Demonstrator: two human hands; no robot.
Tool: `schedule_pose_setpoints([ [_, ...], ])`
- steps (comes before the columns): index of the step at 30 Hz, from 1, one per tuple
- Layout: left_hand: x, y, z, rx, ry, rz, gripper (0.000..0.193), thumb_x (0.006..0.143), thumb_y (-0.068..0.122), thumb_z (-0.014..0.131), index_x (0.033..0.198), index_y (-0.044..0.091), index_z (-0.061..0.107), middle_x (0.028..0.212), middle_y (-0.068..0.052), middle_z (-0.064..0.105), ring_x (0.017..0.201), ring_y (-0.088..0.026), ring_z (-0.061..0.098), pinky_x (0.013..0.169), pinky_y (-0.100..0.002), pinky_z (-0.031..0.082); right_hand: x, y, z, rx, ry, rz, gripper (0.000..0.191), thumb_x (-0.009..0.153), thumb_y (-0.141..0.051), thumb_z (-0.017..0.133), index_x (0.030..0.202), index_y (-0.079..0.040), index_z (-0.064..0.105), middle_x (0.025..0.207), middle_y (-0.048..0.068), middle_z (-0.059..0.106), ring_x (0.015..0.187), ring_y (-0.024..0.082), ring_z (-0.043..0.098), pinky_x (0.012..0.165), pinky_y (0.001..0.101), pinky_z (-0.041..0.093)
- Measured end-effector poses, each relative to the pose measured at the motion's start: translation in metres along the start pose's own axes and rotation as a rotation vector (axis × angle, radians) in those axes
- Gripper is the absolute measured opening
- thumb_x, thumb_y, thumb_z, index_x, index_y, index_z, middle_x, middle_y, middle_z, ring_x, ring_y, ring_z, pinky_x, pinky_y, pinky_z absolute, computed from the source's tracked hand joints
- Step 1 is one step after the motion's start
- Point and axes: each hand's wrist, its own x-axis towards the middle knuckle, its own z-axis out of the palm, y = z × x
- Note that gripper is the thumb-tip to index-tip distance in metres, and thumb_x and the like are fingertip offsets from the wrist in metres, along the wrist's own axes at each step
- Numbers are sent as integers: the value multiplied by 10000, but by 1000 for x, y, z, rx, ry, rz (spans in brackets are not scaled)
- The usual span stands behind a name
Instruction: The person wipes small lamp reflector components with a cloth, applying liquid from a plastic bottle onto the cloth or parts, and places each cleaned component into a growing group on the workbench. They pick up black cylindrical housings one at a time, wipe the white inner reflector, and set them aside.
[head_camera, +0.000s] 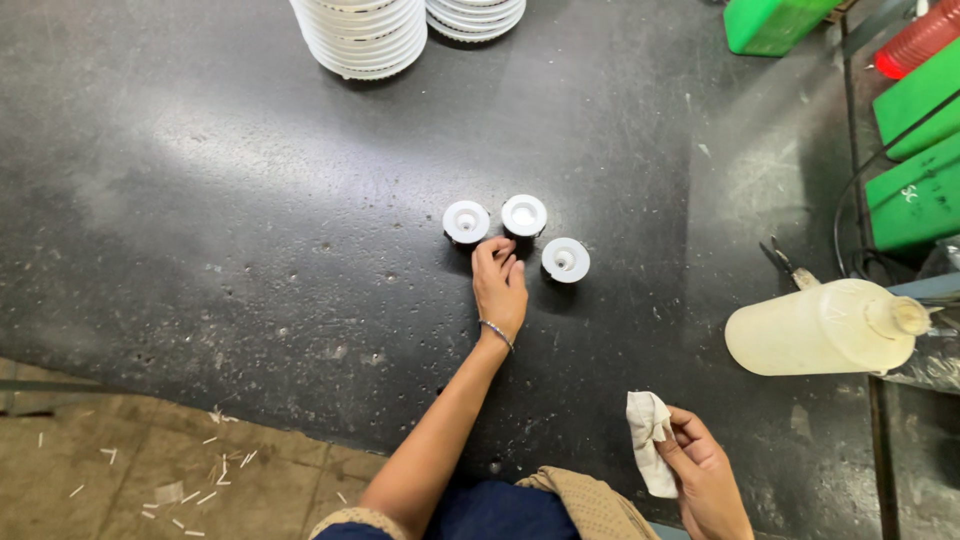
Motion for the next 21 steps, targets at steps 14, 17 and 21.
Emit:
schedule_pose_setpoints([
  [14, -16, 53, 29, 474, -100, 9, 731, 641, 207, 934, 1229, 47, 529, 1199, -133, 551, 1126, -354, 546, 972, -456, 435, -4, -6, 8, -15, 7, 40, 312, 971, -95, 611, 1269, -4, 631, 1046, 54, 707, 916, 110, 653, 792, 280, 515],
  [17, -13, 49, 35, 506, -78, 61, 646, 671, 183, 919, 1196, 60, 564, 1155, -115, 594, 1109, -354, 566, 969, -453, 441, -8, -7, 4, 5, -17, 6, 328, 951, -75, 610, 1272, -8, 626, 1049, 42, 710, 926, 98, 659, 801, 263, 519],
  [21, -22, 45, 26, 301, -127, 61, 535, 732, 131, 871, 1180, 64, 587, 1141, -109, 608, 1091, -317, 627, 931, -403, 512, -18, -14, -2, -5, 27, 17, 321, 967, -72, 601, 1277, 2, 630, 1032, 59, 714, 903, 114, 659, 774, 275, 517],
])
